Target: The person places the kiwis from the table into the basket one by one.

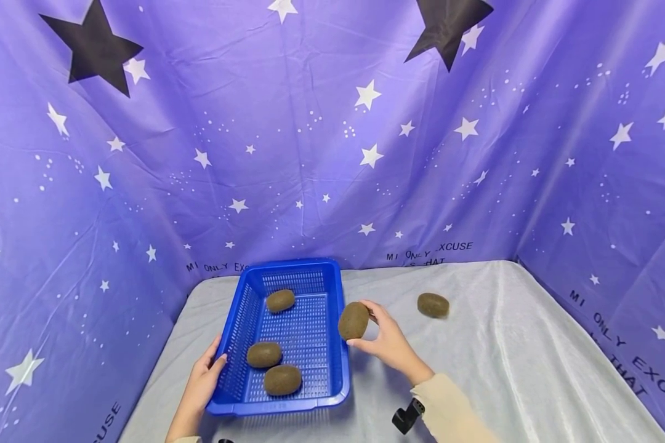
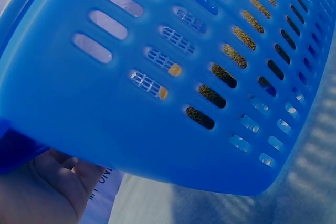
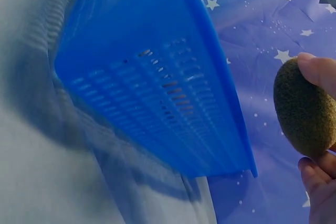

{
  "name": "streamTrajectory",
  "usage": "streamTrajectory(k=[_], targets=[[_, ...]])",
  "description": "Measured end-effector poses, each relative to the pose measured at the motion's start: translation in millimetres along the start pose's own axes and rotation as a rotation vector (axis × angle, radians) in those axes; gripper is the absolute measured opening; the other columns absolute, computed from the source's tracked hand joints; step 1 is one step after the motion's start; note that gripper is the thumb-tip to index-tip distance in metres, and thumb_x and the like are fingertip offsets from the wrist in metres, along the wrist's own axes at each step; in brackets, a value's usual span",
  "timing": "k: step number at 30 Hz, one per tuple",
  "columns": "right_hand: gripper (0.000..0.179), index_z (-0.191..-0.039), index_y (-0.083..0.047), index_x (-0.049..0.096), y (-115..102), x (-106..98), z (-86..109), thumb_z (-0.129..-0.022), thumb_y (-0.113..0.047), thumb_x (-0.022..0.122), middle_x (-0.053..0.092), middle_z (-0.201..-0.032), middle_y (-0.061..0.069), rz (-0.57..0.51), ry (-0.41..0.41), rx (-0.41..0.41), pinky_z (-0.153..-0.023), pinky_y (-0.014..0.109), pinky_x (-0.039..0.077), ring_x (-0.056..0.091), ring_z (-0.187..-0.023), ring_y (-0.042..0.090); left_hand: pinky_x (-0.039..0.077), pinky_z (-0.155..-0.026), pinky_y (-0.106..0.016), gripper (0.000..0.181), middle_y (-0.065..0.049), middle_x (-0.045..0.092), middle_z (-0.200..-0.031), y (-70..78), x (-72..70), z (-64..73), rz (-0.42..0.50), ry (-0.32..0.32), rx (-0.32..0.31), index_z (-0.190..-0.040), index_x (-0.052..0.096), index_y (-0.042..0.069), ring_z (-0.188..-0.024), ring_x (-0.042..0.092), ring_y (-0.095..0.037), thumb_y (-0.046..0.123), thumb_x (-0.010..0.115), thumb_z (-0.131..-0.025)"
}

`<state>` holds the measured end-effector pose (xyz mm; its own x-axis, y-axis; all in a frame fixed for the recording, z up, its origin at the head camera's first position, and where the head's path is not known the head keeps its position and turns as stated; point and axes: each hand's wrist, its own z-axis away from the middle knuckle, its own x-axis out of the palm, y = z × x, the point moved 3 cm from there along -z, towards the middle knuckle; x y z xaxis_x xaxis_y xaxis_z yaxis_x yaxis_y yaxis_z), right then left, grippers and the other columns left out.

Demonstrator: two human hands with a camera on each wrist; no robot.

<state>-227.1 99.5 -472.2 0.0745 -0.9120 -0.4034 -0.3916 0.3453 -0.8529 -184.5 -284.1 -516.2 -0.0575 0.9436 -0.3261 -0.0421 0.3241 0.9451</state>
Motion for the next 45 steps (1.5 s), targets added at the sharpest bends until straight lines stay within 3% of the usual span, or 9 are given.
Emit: streamTrajectory(k=[11,34,45], targets=[[0.082,-0.136,-0.001,0.045,-3,17,-2.6,-0.069,-0.026,0.084,0.052,-0.132,0.011,0.002,-0.038,-0.024,-0.1,0.043,0.039,0.05,-0.121,0.026,0.029,-0.082,0.0,0.056,-0.027,0.018,-0.151,-1.9,0.7,-2.6,0.004,0.014,0.033,-0.148,0.017,-0.005,-0.135,0.022,-0.04,0.01,0.042,-0.099],[0.083,-0.139,-0.003,0.04,-1,40,-7.0,-0.073,-0.032,0.081,0.046,-0.138,0.015,-0.036,-0.144,-0.019,-0.1,0.045,0.039,0.047,-0.124,0.031,0.026,-0.085,-0.001,0.057,-0.026,0.017,-0.152,-3.2,-0.5,-2.3,-0.008,0.008,0.029,-0.148,0.017,-0.004,-0.137,0.019,-0.04,0.011,0.043,-0.099],[0.083,-0.139,-0.005,0.042,-3,44,-9.6,-0.07,-0.03,0.083,0.047,-0.137,0.013,0.05,-0.156,-0.037,-0.102,0.046,0.037,0.045,-0.126,0.028,0.027,-0.084,-0.001,0.057,-0.026,0.017,-0.152,-2.5,-0.6,-3.1,-0.002,0.011,0.02,-0.148,0.018,-0.005,-0.137,0.019,-0.04,0.009,0.043,-0.099]])
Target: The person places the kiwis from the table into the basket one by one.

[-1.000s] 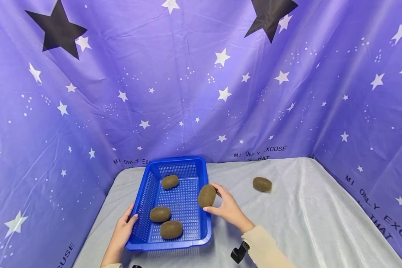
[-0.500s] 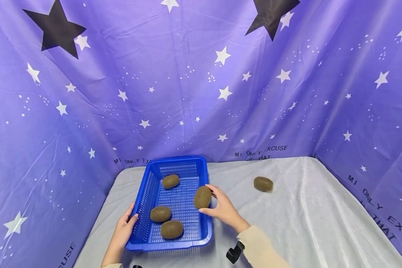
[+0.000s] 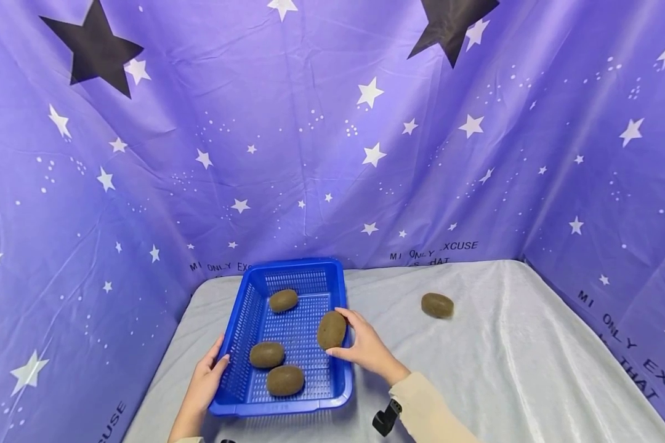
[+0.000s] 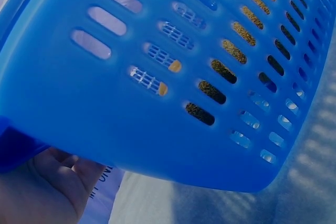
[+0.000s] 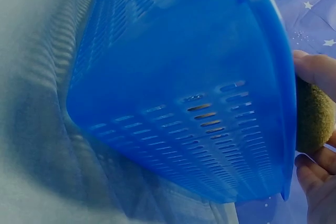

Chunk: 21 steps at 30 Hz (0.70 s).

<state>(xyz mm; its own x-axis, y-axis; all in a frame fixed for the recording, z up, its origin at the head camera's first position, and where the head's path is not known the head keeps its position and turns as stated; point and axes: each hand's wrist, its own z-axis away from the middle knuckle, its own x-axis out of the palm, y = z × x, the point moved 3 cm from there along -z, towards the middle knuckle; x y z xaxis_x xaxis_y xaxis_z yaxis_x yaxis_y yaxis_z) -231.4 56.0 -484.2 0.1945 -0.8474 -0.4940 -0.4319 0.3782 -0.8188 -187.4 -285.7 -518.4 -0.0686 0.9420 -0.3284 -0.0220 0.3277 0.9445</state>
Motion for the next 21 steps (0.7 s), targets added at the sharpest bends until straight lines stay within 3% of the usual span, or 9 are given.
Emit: streamTrajectory(k=[7,15,21], targets=[[0.073,-0.137,-0.005,0.044,4,3,0.3,-0.075,-0.022,0.079,0.054,-0.13,0.011,-0.007,0.0,-0.048,-0.103,0.048,0.034,0.045,-0.126,0.029,0.027,-0.084,-0.001,0.056,-0.027,0.018,-0.151,-0.3,1.3,0.1,-0.009,0.007,0.007,-0.147,0.018,-0.006,-0.137,0.02,-0.041,0.008,0.043,-0.098],[0.067,-0.138,-0.008,0.044,11,0,3.9,-0.079,-0.019,0.075,0.056,-0.13,0.007,-0.073,0.017,-0.018,-0.104,0.049,0.032,0.044,-0.127,0.03,0.027,-0.083,0.0,0.057,-0.026,0.018,-0.152,-1.3,0.7,0.0,-0.016,0.004,-0.006,-0.148,0.018,-0.005,-0.137,0.021,-0.04,0.009,0.043,-0.099],[0.062,-0.133,-0.002,0.048,22,-8,7.2,-0.079,-0.016,0.076,0.057,-0.128,0.013,-0.064,0.079,-0.042,-0.101,0.048,0.037,0.05,-0.121,0.03,0.029,-0.083,0.0,0.056,-0.027,0.019,-0.151,-1.4,0.9,-0.6,-0.004,0.004,0.007,-0.147,0.018,-0.005,-0.136,0.022,-0.04,0.009,0.043,-0.099]])
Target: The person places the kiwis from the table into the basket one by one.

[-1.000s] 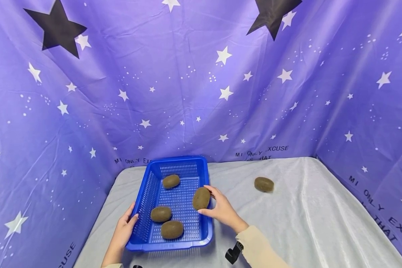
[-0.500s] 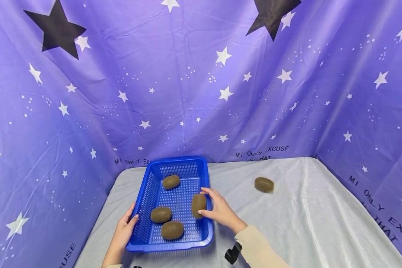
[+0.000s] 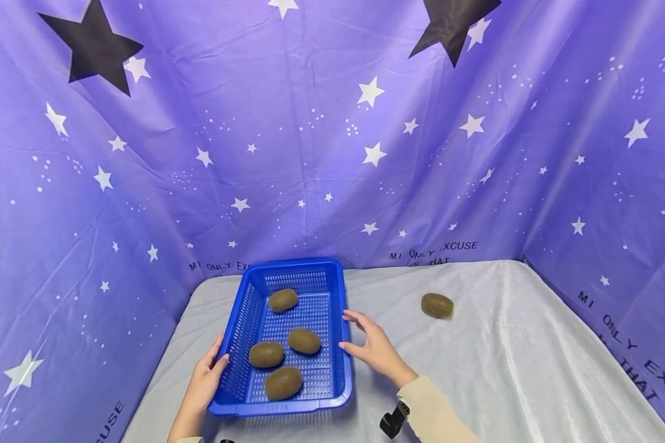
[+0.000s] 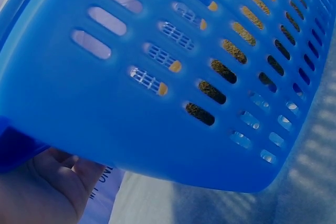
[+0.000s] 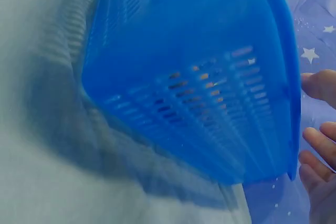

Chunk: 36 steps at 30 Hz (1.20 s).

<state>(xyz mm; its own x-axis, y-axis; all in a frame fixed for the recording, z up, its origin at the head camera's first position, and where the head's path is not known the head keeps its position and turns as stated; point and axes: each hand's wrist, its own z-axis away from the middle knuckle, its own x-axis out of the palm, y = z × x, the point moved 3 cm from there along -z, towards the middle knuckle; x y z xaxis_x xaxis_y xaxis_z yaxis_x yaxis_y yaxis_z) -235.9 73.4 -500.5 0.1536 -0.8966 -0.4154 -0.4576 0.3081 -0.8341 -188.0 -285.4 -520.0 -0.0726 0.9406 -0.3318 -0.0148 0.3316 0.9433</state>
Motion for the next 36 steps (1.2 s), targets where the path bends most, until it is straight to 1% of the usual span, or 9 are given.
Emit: streamTrajectory(k=[6,9,13,21,25,28,30,32,36], targets=[[0.056,-0.127,0.002,0.053,11,-16,1.0,-0.077,-0.007,0.076,0.059,-0.123,0.018,0.04,0.108,0.01,-0.097,0.047,0.04,0.054,-0.114,0.034,0.029,-0.083,0.0,0.056,-0.026,0.019,-0.151,3.0,0.2,0.1,-0.004,0.002,0.019,-0.147,0.018,-0.006,-0.135,0.022,-0.04,0.01,0.043,-0.099],[0.052,-0.122,0.008,0.054,7,-29,3.2,-0.075,0.003,0.074,0.06,-0.119,0.023,0.051,0.164,0.018,-0.095,0.05,0.041,0.055,-0.11,0.038,0.03,-0.084,-0.001,0.057,-0.026,0.019,-0.152,3.3,0.7,-0.1,0.0,-0.005,0.013,-0.148,0.018,-0.005,-0.135,0.024,-0.037,0.012,0.043,-0.1],[0.048,-0.118,0.015,0.053,6,-47,6.5,-0.075,0.006,0.072,0.058,-0.116,0.031,0.036,0.226,0.043,-0.094,0.055,0.039,0.052,-0.109,0.046,0.031,-0.084,-0.001,0.056,-0.025,0.021,-0.151,3.1,0.5,-0.5,-0.011,0.004,0.007,-0.148,0.019,-0.004,-0.134,0.026,-0.032,0.012,0.043,-0.1],[0.046,-0.121,0.009,0.053,74,-68,11.6,-0.08,-0.003,0.071,0.057,-0.121,0.027,0.068,0.314,0.17,-0.099,0.049,0.037,0.051,-0.115,0.04,0.031,-0.084,-0.002,0.056,-0.025,0.021,-0.151,2.2,0.2,0.0,-0.02,0.007,0.009,-0.148,0.019,-0.004,-0.133,0.028,-0.027,0.011,0.043,-0.099],[0.048,-0.121,0.009,0.053,89,-80,14.1,-0.079,-0.005,0.072,0.056,-0.121,0.026,0.063,0.359,0.188,-0.1,0.05,0.035,0.049,-0.115,0.041,0.031,-0.084,-0.002,0.056,-0.025,0.02,-0.151,2.6,0.1,1.0,-0.014,0.007,0.01,-0.148,0.019,-0.004,-0.133,0.027,-0.029,0.012,0.043,-0.099],[0.049,-0.122,0.008,0.053,93,-89,16.2,-0.079,-0.005,0.073,0.054,-0.124,0.026,0.061,0.409,0.207,-0.101,0.048,0.035,0.048,-0.117,0.041,0.031,-0.084,-0.002,0.056,-0.025,0.02,-0.152,2.4,0.3,1.5,-0.014,0.005,0.002,-0.148,0.019,-0.002,-0.13,0.033,-0.013,0.013,0.043,-0.1],[0.049,-0.122,0.007,0.053,94,-94,17.8,-0.079,-0.006,0.072,0.053,-0.125,0.025,0.053,0.451,0.227,-0.102,0.047,0.034,0.048,-0.117,0.04,0.031,-0.084,-0.002,0.056,-0.024,0.021,-0.151,2.1,0.4,1.6,-0.015,0.007,0.001,-0.148,0.019,-0.002,-0.129,0.033,-0.01,0.012,0.043,-0.1],[0.049,-0.123,0.007,0.052,95,-99,19.5,-0.08,-0.006,0.072,0.052,-0.124,0.025,0.047,0.5,0.245,-0.102,0.046,0.033,0.047,-0.117,0.039,0.031,-0.084,-0.002,0.056,-0.025,0.021,-0.151,1.9,0.6,1.7,-0.011,0.006,-0.002,-0.148,0.019,-0.002,-0.13,0.032,-0.014,0.011,0.043,-0.099],[0.048,-0.123,0.004,0.053,100,-105,23.6,-0.08,-0.009,0.072,0.052,-0.122,0.022,0.08,0.612,0.269,-0.099,0.047,0.032,0.045,-0.115,0.036,0.029,-0.083,-0.001,0.056,-0.026,0.019,-0.151,2.3,0.5,1.9,-0.002,0.003,-0.004,-0.148,0.018,-0.003,-0.135,0.024,-0.037,0.01,0.042,-0.099]])
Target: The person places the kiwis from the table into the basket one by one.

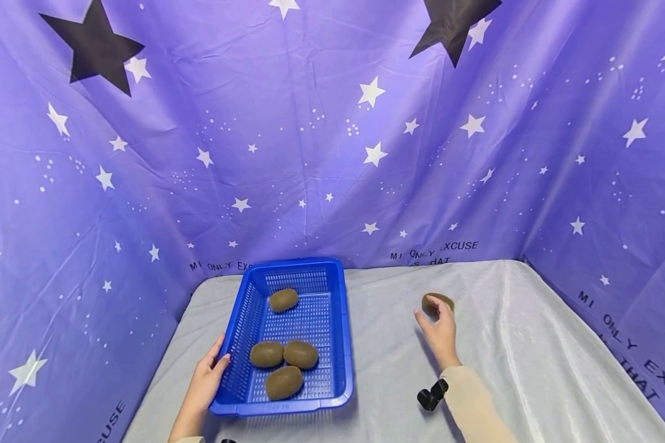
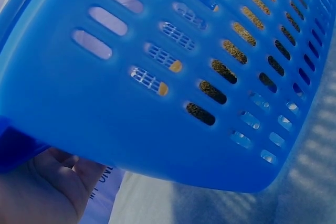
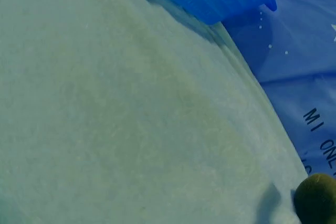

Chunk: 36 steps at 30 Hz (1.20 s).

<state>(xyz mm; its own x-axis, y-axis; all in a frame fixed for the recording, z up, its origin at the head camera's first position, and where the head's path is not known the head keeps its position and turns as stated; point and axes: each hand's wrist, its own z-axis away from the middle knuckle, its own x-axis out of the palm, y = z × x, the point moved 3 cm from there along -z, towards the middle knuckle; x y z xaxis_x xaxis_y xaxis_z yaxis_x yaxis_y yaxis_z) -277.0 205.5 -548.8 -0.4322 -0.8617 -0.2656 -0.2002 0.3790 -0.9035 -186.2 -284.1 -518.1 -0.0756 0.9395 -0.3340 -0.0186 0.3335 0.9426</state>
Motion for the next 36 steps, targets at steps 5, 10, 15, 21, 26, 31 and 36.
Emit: streamTrajectory(k=[5,10,15,21,26,31,36], targets=[[0.05,-0.122,0.001,0.053,9,-4,-0.2,-0.078,-0.009,0.074,0.047,-0.128,0.02,0.019,0.172,0.003,-0.099,0.05,0.028,0.037,-0.12,0.036,0.028,-0.083,-0.001,0.056,-0.026,0.019,-0.151,0.1,-1.0,0.5,0.009,0.0,0.007,-0.148,0.018,-0.004,-0.136,0.021,-0.04,0.01,0.043,-0.099],[0.058,-0.125,0.001,0.049,15,-5,-1.5,-0.076,-0.012,0.076,0.04,-0.134,0.02,0.031,0.265,0.042,-0.103,0.052,0.021,0.03,-0.125,0.039,0.029,-0.084,-0.001,0.056,-0.025,0.018,-0.152,0.6,-1.5,1.1,0.015,0.0,0.003,-0.148,0.018,-0.004,-0.135,0.022,-0.039,0.01,0.043,-0.099],[0.068,-0.131,0.002,0.043,19,-3,-4.1,-0.074,-0.015,0.078,0.035,-0.138,0.021,0.035,0.266,0.098,-0.105,0.053,0.017,0.026,-0.128,0.04,0.027,-0.085,-0.001,0.057,-0.025,0.017,-0.152,1.2,-2.6,2.0,0.017,-0.001,-0.001,-0.148,0.017,-0.004,-0.137,0.02,-0.039,0.011,0.043,-0.099],[0.078,-0.135,0.002,0.038,31,0,-6.8,-0.071,-0.014,0.08,0.031,-0.139,0.025,0.043,0.28,0.162,-0.104,0.054,0.017,0.024,-0.128,0.043,0.027,-0.087,-0.001,0.056,-0.025,0.017,-0.152,0.4,-1.4,0.2,0.02,0.002,0.008,-0.147,0.018,-0.005,-0.137,0.019,-0.039,0.01,0.043,-0.099],[0.086,-0.138,0.003,0.033,39,2,-9.6,-0.069,-0.014,0.082,0.029,-0.14,0.027,0.076,0.298,0.174,-0.105,0.055,0.017,0.024,-0.128,0.045,0.025,-0.087,-0.001,0.057,-0.025,0.016,-0.153,0.4,-0.1,-0.6,0.021,0.003,0.014,-0.147,0.018,-0.006,-0.138,0.017,-0.039,0.009,0.043,-0.099],[0.091,-0.141,0.002,0.028,43,5,-13.8,-0.07,-0.018,0.082,0.027,-0.141,0.027,0.124,0.277,0.202,-0.105,0.054,0.018,0.023,-0.128,0.046,0.029,-0.099,-0.014,0.057,-0.027,0.019,-0.151,0.4,-0.1,1.5,0.022,0.024,0.045,-0.147,0.02,-0.005,-0.136,0.02,-0.042,0.013,0.045,-0.099],[0.095,-0.142,0.0,0.028,46,6,-19.2,-0.068,-0.023,0.083,0.029,-0.141,0.027,0.192,0.288,0.24,-0.104,0.054,0.021,0.025,-0.128,0.045,0.033,-0.101,-0.026,0.057,-0.029,0.022,-0.149,-0.3,0.8,2.4,0.02,0.048,0.108,-0.146,0.023,-0.006,-0.135,0.026,-0.04,0.015,0.045,-0.098]])
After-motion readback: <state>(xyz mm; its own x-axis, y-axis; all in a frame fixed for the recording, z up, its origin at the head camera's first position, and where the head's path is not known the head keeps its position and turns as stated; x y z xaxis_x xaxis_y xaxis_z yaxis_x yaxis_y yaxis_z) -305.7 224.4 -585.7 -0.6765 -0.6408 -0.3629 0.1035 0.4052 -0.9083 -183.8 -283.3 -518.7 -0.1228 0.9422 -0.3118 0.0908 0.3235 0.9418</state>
